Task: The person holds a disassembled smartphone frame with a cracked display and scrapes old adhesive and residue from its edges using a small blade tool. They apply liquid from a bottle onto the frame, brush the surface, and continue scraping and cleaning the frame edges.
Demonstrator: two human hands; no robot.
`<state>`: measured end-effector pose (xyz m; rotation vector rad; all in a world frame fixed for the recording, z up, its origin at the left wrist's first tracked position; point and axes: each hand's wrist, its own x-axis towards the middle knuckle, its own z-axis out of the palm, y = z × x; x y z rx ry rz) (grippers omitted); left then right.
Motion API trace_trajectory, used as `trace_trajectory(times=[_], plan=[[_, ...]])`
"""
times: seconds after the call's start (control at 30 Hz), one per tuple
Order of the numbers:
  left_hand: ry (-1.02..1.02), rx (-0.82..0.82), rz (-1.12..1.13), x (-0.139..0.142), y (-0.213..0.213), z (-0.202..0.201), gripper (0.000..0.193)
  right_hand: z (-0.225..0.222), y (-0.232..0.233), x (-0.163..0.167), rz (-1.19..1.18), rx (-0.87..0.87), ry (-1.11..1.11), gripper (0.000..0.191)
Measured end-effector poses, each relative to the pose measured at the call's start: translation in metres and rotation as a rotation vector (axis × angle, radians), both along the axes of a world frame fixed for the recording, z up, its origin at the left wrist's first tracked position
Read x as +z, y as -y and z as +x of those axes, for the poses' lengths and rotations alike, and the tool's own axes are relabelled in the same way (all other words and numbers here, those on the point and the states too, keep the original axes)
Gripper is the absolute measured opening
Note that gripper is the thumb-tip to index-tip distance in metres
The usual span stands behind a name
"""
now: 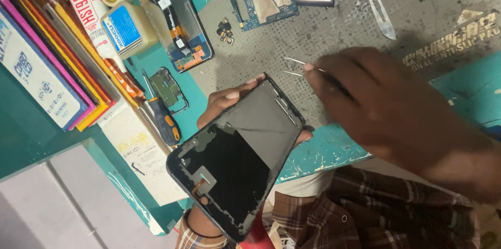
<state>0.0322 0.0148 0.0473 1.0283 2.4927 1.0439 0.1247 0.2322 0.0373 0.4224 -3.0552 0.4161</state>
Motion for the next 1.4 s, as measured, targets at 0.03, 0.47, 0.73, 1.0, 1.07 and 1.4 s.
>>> trace_trajectory(times=[0.03, 0.47, 0.73, 1.0, 1.07, 1.4], plan=[[-0.015, 0.0, 0.0, 0.0, -0.001, 0.0, 0.096, 0.0, -0.001, 0.001, -0.016, -0.007, 0.018, 0.064], [0.229, 0.133, 0.086, 0.014, -0.006, 0.008, 0.092, -0.021, 0.005, -0.003, 0.117, -0.064, -0.132, 0.038], [0.282, 0.201, 0.006, 0.015, -0.005, 0.014, 0.096, -0.053, -0.012, -0.01, 0.147, 0.113, -0.147, 0.036], [0.111, 0.193, 0.083, 0.005, -0.003, 0.016, 0.108, -0.038, -0.013, -0.018, 0.074, 0.111, -0.333, 0.03], [0.128, 0.202, 0.107, 0.003, -0.003, 0.016, 0.108, -0.037, -0.014, -0.017, 0.081, 0.129, -0.291, 0.032], [0.124, 0.201, 0.169, -0.009, -0.004, 0.015, 0.106, -0.04, -0.013, -0.013, 0.141, 0.143, -0.279, 0.043]])
